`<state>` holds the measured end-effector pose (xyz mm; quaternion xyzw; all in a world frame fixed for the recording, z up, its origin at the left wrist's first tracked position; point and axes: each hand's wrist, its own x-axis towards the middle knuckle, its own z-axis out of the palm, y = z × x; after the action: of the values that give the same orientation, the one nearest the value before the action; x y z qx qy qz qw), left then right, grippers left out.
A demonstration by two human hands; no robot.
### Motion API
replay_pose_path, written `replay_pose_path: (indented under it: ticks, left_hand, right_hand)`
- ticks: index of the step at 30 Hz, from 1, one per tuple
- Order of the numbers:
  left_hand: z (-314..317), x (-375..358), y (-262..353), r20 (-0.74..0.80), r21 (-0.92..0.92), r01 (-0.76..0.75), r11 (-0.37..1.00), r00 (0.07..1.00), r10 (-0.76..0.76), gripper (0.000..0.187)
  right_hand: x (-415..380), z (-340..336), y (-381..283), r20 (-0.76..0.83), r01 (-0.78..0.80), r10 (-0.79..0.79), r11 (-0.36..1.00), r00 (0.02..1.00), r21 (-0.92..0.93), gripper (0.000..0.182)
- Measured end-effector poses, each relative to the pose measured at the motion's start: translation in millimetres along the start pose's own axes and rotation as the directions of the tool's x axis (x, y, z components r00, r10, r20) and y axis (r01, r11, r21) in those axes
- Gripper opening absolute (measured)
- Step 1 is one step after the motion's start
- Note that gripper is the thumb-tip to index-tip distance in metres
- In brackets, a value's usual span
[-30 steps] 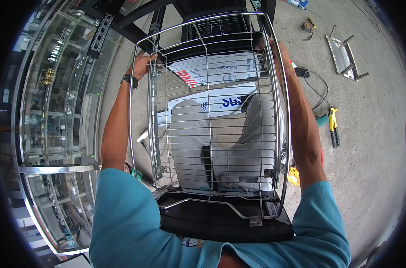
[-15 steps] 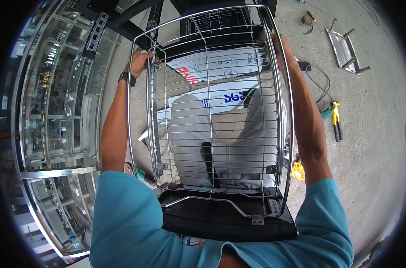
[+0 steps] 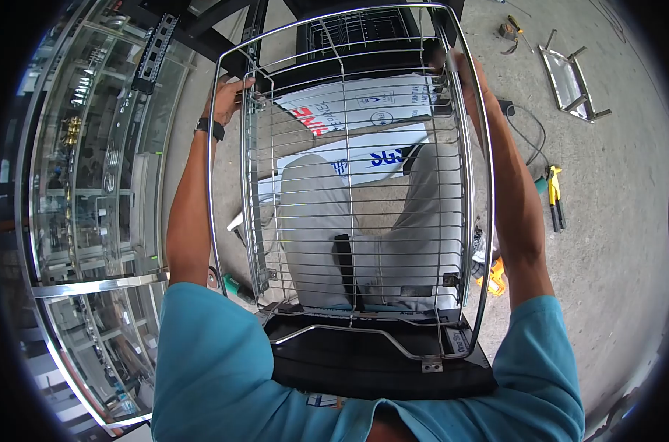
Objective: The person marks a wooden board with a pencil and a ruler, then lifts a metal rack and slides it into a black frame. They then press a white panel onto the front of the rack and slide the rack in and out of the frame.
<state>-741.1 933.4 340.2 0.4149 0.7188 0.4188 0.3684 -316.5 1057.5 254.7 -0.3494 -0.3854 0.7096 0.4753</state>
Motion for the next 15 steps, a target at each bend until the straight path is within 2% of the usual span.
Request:
replay_pose_path:
  ticks: [1,2,4,5,6,8,9,10,12,13,15]
  left_hand:
    - [-1,1,1,0.051,-0.027,0.028,0.999,0.998,-0.026,0.080]
    - [-1,0,-1,0.046,-0.030,0.034,0.999,0.998,-0.032,0.080]
    - [2,3,-1,0.022,-0.006,0.013,1.000,1.000,-0.012,0.078]
    - [3,5,-4,-0.005,0.008,0.019,1.000,1.000,-0.019,0.070]
    - [4,12,-11,-0.007,0.006,0.017,1.000,1.000,-0.017,0.070]
    - [4,23,-26,-0.140,0.165,-0.178,0.970,0.969,0.202,0.065]
    - [9,16,-19,-0.128,0.132,-0.228,0.965,0.961,0.245,0.054]
    - [5,20,-18,-0.128,0.135,-0.232,0.963,0.960,0.249,0.054]
    - [-1,29,-16,-0.083,0.271,-0.069,0.960,0.992,0.095,0.043]
    - [6,20,-4,-0.106,0.300,-0.047,0.953,0.991,0.082,0.036]
    - [6,19,-4,-0.085,0.270,-0.078,0.960,0.991,0.105,0.034]
  right_hand:
    - [0,0,1,0.009,0.011,-0.011,1.000,1.000,0.014,0.026]
    - [0,-1,1,-0.015,-0.013,0.014,0.999,1.000,0.050,0.027]
    - [3,-7,3,0.038,-0.002,0.002,1.000,0.999,-0.009,0.030]
    - [7,-11,6,0.024,0.027,-0.026,0.999,0.999,-0.031,0.033]
    - [7,-8,6,0.038,0.021,-0.023,0.999,0.999,0.038,0.035]
    - [2,-5,1,0.084,-0.016,0.010,0.997,0.996,0.069,0.033]
    - [0,-2,-2,0.044,-0.045,0.043,0.998,0.998,0.037,0.032]
    - [1,-3,0,0.045,-0.041,0.039,0.998,0.998,0.040,0.032]
    - [3,-7,2,0.070,-0.030,0.024,0.996,0.997,0.082,0.030]
    - [-5,0,-4,0.053,-0.022,0.020,0.999,0.998,0.035,0.028]
    - [-5,4,-7,0.043,-0.064,0.062,0.997,0.997,0.042,0.026]
